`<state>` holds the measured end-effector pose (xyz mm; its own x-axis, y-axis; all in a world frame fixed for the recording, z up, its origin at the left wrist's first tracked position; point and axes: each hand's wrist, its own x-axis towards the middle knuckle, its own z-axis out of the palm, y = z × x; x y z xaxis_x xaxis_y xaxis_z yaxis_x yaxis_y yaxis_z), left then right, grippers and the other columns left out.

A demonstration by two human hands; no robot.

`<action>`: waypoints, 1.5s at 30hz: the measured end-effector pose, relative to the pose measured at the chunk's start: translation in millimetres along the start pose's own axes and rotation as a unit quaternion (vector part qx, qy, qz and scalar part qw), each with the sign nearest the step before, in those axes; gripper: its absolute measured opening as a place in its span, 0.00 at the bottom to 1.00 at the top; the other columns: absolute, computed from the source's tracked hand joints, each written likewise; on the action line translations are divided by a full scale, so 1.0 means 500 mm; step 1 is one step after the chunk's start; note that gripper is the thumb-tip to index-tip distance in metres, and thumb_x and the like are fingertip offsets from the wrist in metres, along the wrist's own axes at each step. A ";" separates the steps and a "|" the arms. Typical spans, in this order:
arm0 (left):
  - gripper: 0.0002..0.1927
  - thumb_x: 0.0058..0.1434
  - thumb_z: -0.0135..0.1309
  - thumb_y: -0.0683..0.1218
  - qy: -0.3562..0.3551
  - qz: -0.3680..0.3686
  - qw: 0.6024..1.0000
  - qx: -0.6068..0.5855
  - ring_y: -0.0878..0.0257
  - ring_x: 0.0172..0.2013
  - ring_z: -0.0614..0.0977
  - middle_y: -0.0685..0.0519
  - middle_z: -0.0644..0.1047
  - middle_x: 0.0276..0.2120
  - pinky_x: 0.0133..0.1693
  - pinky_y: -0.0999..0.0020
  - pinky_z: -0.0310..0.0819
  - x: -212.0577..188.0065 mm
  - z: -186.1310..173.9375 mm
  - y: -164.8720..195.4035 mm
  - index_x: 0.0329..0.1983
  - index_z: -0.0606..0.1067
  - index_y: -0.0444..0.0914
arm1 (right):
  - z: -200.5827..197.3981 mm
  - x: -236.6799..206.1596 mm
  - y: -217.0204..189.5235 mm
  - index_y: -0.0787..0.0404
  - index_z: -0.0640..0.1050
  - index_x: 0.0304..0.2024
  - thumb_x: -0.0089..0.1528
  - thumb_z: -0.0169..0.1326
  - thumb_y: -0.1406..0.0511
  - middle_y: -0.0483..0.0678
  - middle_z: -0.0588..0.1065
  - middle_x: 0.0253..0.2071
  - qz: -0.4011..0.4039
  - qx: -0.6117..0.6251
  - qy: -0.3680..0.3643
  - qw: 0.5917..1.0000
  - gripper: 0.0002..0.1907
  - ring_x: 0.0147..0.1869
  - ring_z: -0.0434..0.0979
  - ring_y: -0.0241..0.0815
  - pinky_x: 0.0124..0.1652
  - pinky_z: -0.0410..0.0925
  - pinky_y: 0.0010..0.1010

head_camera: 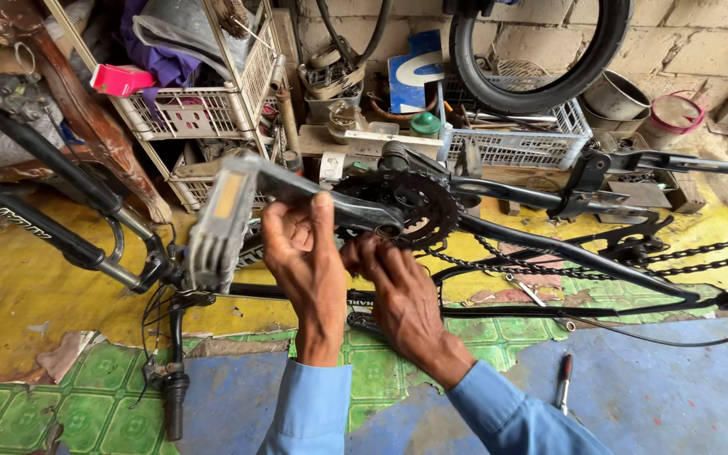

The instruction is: The person works on a bicycle drivetrain in a cluttered workshop. They rotate the crankset, adjust the chain and derailleur, and use a rag to wipe the chainrings and crank arms. The person also uses a small tool to adjust the chainring bolts.

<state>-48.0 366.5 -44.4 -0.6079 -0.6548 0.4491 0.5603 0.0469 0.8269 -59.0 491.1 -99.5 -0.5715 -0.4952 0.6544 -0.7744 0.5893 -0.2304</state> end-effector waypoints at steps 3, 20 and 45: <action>0.21 0.69 0.56 0.50 -0.040 0.035 0.998 0.036 0.62 0.45 0.83 0.47 0.80 0.45 0.49 0.67 0.80 -0.003 0.001 0.015 0.56 0.69 0.31 | 0.025 -0.024 -0.004 0.69 0.73 0.57 0.50 0.53 0.77 0.59 0.72 0.47 -0.015 0.085 -0.003 0.996 0.30 0.46 0.72 0.57 0.45 0.70 0.45; 0.17 0.67 0.55 0.37 -0.198 0.238 0.913 0.267 0.51 0.51 0.81 0.45 0.78 0.51 0.53 0.61 0.78 -0.053 0.072 0.069 0.59 0.75 0.34 | -0.032 -0.057 0.061 0.69 0.76 0.54 0.54 0.61 0.74 0.59 0.79 0.50 0.051 0.176 0.127 0.975 0.24 0.43 0.83 0.51 0.40 0.75 0.33; 0.16 0.54 0.62 0.52 -0.242 -0.116 0.908 0.323 0.62 0.22 0.83 0.50 0.83 0.22 0.25 0.68 0.77 0.046 -0.029 0.046 0.28 0.82 0.33 | -0.179 -0.030 -0.112 0.66 0.77 0.55 0.61 0.61 0.68 0.58 0.79 0.48 -0.022 0.182 0.027 0.983 0.20 0.45 0.83 0.47 0.40 0.78 0.30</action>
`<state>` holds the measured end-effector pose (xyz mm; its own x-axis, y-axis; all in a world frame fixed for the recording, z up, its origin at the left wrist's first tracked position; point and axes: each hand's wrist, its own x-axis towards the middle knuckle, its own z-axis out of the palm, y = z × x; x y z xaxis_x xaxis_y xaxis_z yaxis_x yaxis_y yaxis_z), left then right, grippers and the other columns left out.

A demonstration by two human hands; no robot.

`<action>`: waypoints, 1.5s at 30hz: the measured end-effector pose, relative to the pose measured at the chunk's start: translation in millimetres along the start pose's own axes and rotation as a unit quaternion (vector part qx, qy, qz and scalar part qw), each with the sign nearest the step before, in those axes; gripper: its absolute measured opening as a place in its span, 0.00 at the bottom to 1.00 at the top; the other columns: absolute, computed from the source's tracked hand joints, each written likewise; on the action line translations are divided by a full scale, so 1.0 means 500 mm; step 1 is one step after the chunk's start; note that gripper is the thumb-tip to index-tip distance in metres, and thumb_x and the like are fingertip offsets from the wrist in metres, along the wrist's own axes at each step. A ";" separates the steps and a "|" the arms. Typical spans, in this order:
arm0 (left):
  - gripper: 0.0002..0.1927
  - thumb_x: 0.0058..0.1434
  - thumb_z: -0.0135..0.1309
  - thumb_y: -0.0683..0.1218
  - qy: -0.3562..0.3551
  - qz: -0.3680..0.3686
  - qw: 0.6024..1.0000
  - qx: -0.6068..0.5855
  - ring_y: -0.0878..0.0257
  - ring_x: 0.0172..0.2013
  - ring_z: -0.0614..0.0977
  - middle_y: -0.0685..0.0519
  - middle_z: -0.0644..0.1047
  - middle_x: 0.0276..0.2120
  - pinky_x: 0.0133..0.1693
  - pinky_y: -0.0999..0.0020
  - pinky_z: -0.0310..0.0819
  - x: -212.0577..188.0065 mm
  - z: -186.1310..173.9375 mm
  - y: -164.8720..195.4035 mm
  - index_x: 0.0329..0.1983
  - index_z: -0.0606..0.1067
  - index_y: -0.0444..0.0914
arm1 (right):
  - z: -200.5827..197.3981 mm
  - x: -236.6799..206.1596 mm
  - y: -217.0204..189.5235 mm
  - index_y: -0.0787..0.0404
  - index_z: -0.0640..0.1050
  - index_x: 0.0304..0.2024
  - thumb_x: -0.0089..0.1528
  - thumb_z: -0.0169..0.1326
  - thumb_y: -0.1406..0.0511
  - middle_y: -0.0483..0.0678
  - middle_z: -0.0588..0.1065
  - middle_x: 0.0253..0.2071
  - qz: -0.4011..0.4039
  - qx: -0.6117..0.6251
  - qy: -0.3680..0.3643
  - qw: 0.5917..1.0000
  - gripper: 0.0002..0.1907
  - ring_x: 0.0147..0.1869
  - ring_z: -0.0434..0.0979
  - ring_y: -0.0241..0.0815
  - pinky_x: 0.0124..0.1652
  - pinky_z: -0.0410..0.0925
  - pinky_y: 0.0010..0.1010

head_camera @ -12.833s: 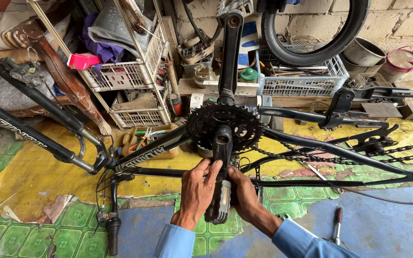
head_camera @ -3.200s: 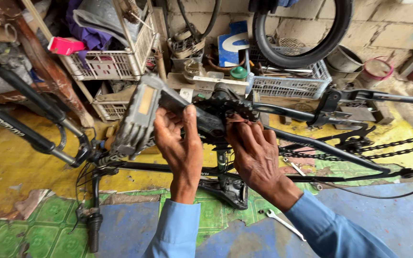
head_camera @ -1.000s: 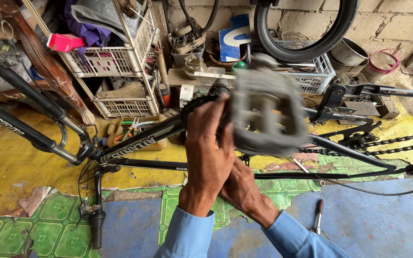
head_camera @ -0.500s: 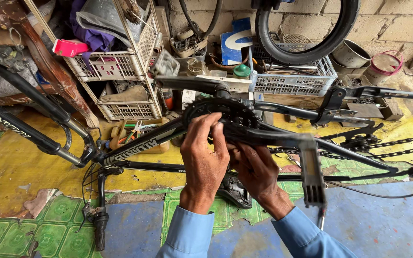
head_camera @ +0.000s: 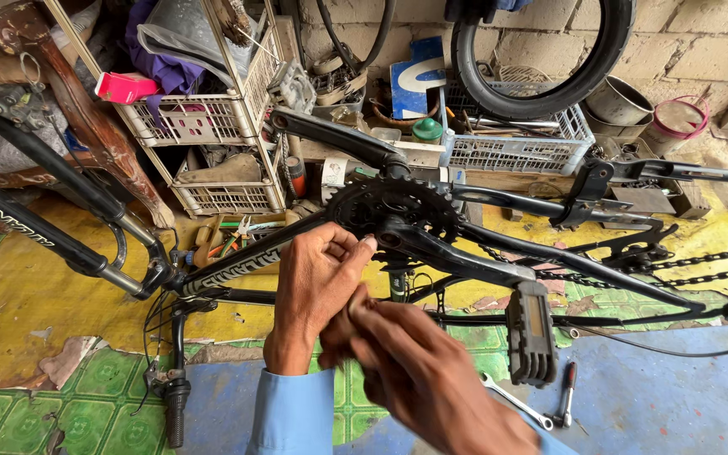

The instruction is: The person works on a bicycle drivetrain in a cluttered workshop. They rotate the crankset, adjust the chain and derailleur, and use a rag to wipe the chainrings and crank arms. The person also uses a small tool to adjust the chainring bolts.

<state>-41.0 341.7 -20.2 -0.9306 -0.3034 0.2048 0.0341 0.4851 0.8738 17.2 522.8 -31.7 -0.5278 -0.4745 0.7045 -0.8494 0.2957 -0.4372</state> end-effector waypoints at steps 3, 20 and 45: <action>0.19 0.57 0.63 0.55 -0.031 0.040 0.999 0.002 0.62 0.25 0.85 0.47 0.84 0.26 0.28 0.68 0.78 0.002 0.005 -0.014 0.33 0.84 0.32 | -0.061 0.037 -0.013 0.60 0.77 0.56 0.58 0.62 0.68 0.52 0.79 0.49 -0.045 -0.118 0.099 0.987 0.22 0.51 0.84 0.46 0.45 0.79 0.31; 0.15 0.59 0.62 0.50 -0.013 0.048 0.997 -0.061 0.57 0.27 0.87 0.43 0.84 0.28 0.31 0.64 0.77 -0.028 0.047 -0.005 0.34 0.81 0.31 | -0.114 0.100 0.168 0.57 0.77 0.52 0.60 0.51 0.64 0.46 0.72 0.53 -0.195 -0.360 -0.197 0.891 0.17 0.48 0.72 0.42 0.37 0.65 0.36; 0.12 0.58 0.62 0.48 0.038 0.136 0.990 -0.028 0.50 0.34 0.86 0.45 0.84 0.33 0.38 0.58 0.77 -0.024 0.042 -0.018 0.38 0.80 0.35 | -0.089 0.110 0.177 0.64 0.77 0.62 0.58 0.57 0.74 0.49 0.71 0.47 -0.163 -0.322 -0.070 0.930 0.27 0.43 0.69 0.43 0.40 0.65 0.38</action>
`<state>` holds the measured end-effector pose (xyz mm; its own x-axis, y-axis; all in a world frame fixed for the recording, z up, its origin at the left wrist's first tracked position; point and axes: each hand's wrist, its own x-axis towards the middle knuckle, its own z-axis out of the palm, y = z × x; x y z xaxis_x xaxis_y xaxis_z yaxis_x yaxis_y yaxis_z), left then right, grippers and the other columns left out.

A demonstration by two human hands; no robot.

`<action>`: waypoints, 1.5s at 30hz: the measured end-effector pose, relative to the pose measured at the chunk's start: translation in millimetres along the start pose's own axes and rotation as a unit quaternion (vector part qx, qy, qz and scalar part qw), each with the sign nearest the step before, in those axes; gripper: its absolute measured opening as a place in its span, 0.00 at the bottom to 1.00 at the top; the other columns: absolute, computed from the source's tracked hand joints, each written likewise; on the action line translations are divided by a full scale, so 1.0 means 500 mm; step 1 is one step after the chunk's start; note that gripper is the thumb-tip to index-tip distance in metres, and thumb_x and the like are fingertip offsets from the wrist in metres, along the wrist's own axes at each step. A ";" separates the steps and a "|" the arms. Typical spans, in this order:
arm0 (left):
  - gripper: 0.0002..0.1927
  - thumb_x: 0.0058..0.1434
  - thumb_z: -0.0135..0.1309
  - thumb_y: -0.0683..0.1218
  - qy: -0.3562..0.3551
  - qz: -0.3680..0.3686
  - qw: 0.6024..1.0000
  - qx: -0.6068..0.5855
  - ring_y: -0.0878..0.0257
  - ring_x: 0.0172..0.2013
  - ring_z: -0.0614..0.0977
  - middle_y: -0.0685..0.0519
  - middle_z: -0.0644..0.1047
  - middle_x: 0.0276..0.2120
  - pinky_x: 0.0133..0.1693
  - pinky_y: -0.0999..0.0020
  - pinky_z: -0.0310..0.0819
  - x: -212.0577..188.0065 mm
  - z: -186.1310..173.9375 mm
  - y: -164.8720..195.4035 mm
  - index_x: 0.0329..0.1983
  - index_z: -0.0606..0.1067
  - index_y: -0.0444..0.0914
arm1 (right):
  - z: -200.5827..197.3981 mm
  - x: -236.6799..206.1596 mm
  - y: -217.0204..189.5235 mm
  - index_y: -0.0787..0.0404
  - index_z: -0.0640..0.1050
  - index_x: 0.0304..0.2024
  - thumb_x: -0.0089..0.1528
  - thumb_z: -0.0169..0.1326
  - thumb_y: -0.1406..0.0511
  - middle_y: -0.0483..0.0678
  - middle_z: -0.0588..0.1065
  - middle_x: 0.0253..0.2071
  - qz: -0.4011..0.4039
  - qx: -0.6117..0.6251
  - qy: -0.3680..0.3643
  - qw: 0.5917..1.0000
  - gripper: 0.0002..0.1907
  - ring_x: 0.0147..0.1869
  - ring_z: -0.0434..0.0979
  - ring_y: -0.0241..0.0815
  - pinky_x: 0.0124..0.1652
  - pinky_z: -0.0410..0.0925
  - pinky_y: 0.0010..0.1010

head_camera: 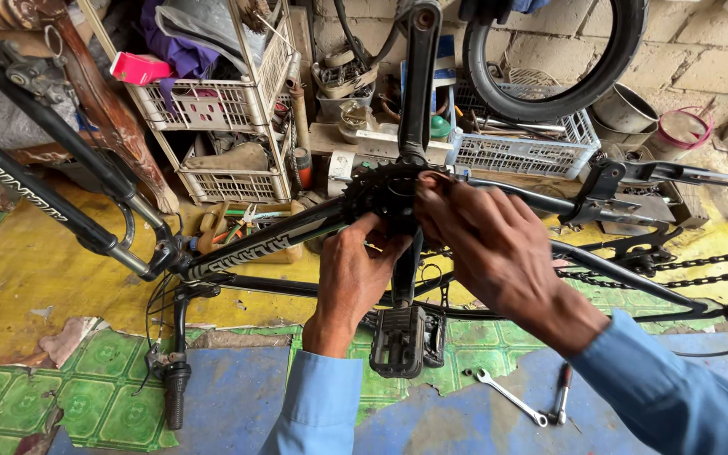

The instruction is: The person works on a bicycle drivetrain in a cluttered workshop. They rotate the crankset, adjust the chain and derailleur, and use a rag to wipe the chainrings and crank arms. The person also uses a small tool to adjust the chainring bolts.

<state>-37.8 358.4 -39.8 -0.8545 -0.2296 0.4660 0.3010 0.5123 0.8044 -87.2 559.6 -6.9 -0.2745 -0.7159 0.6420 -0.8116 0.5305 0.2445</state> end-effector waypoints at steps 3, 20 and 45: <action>0.13 0.58 0.62 0.49 -0.008 -0.016 1.000 0.011 0.49 0.33 0.86 0.45 0.84 0.31 0.37 0.57 0.76 0.002 0.003 -0.002 0.37 0.79 0.34 | 0.015 0.017 -0.009 0.59 0.77 0.61 0.55 0.56 0.72 0.50 0.71 0.48 -0.003 -0.059 -0.053 0.997 0.29 0.46 0.71 0.45 0.40 0.66 0.37; 0.16 0.58 0.64 0.53 -0.022 -0.077 0.997 0.011 0.60 0.29 0.85 0.51 0.85 0.32 0.33 0.63 0.77 0.008 -0.029 -0.012 0.42 0.83 0.37 | 0.007 -0.045 -0.047 0.67 0.76 0.58 0.59 0.53 0.78 0.53 0.77 0.56 -0.053 0.050 0.048 0.996 0.23 0.55 0.81 0.49 0.52 0.78 0.32; 0.10 0.63 0.55 0.41 0.132 0.124 0.981 0.071 0.60 0.33 0.85 0.46 0.78 0.39 0.32 0.67 0.82 0.018 -0.041 -0.074 0.44 0.72 0.31 | 0.169 -0.159 -0.219 0.60 0.56 0.70 0.59 0.61 0.62 0.53 0.67 0.63 0.527 0.510 -0.113 0.670 0.42 0.52 0.77 0.47 0.48 0.73 0.41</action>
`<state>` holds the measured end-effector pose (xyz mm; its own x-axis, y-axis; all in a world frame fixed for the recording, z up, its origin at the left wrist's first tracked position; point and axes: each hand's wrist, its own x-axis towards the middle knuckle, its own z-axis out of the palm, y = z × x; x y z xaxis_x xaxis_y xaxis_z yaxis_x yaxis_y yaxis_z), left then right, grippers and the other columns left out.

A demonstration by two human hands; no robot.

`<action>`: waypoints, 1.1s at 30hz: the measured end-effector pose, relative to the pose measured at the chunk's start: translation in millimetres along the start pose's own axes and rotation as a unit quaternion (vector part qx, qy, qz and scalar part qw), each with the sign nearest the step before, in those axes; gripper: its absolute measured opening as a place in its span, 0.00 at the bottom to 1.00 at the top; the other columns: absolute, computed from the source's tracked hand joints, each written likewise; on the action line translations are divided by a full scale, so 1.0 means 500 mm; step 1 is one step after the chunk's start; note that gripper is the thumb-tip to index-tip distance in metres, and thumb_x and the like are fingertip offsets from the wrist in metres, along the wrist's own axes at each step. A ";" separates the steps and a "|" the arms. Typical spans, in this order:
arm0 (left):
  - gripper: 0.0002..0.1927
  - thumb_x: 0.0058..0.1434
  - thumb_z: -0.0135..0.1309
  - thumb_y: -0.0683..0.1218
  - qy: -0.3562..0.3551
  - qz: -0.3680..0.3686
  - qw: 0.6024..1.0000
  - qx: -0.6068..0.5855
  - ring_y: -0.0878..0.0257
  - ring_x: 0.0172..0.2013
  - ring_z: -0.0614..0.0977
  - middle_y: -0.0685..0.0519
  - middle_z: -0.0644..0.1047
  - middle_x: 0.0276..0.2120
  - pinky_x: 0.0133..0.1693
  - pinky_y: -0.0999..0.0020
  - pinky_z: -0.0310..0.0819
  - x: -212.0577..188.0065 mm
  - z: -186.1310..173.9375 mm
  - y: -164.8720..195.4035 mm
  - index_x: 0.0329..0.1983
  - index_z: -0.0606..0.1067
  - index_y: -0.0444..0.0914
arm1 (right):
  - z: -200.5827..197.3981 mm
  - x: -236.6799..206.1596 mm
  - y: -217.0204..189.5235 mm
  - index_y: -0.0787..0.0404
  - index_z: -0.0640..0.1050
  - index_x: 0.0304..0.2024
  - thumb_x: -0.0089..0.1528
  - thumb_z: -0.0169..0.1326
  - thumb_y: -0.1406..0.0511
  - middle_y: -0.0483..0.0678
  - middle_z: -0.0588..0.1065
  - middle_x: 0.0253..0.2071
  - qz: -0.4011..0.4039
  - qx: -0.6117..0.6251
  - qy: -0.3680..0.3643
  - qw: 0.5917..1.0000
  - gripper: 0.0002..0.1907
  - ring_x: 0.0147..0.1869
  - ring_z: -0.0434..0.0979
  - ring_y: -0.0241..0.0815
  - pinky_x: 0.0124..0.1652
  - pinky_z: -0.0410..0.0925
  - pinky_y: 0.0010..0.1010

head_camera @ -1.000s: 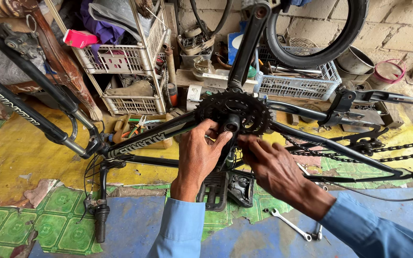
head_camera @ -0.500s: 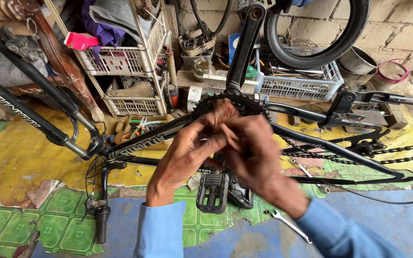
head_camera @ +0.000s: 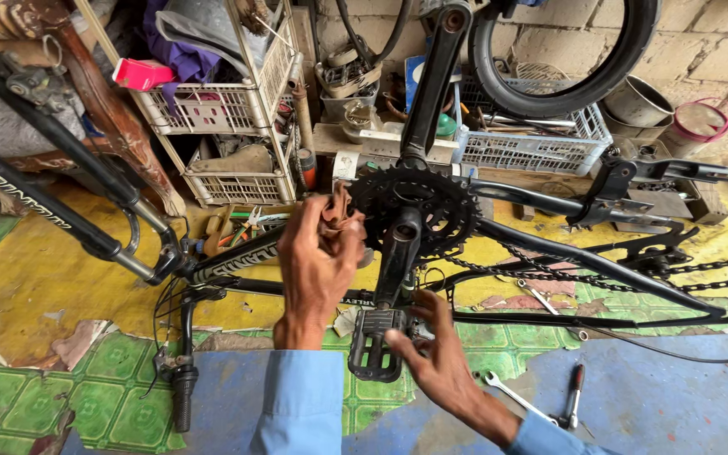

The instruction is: The person works on a bicycle drivetrain in a cluttered workshop. They rotate the crankset, adjust the chain and derailleur, and use a rag to wipe the chainrings and crank arms. The person also uses a small tool to adjust the chainring bolts.

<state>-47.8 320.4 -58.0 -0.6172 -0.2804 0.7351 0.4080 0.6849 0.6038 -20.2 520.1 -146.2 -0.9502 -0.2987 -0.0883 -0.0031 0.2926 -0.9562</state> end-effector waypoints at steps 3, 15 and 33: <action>0.08 0.64 0.55 0.41 0.031 0.028 0.999 0.011 0.61 0.34 0.85 0.47 0.77 0.40 0.32 0.68 0.81 -0.015 0.020 -0.015 0.45 0.73 0.33 | 0.020 0.029 0.017 0.61 0.54 0.71 0.61 0.62 0.64 0.54 0.69 0.60 -0.047 0.061 -0.057 0.995 0.43 0.57 0.73 0.41 0.52 0.71 0.34; 0.12 0.59 0.57 0.34 0.042 0.072 0.996 0.041 0.49 0.42 0.83 0.46 0.76 0.46 0.42 0.60 0.80 -0.067 0.070 0.025 0.46 0.81 0.35 | 0.009 0.038 0.031 0.62 0.60 0.69 0.59 0.60 0.70 0.51 0.78 0.47 0.032 0.169 -0.101 0.980 0.38 0.48 0.79 0.37 0.48 0.74 0.30; 0.08 0.62 0.49 0.36 0.043 -0.075 0.993 -0.078 0.65 0.26 0.81 0.48 0.76 0.38 0.24 0.70 0.75 -0.104 0.101 0.000 0.39 0.79 0.29 | -0.014 0.025 0.023 0.60 0.56 0.72 0.59 0.60 0.68 0.53 0.78 0.50 0.031 0.165 -0.106 0.980 0.41 0.53 0.81 0.40 0.53 0.76 0.33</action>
<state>-49.7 368.7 -111.6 -0.6217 -0.4331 0.6526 0.4191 0.5200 0.7443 -34.3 526.1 -156.5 -0.8588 -0.4824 -0.1725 0.1880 0.0165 -0.9820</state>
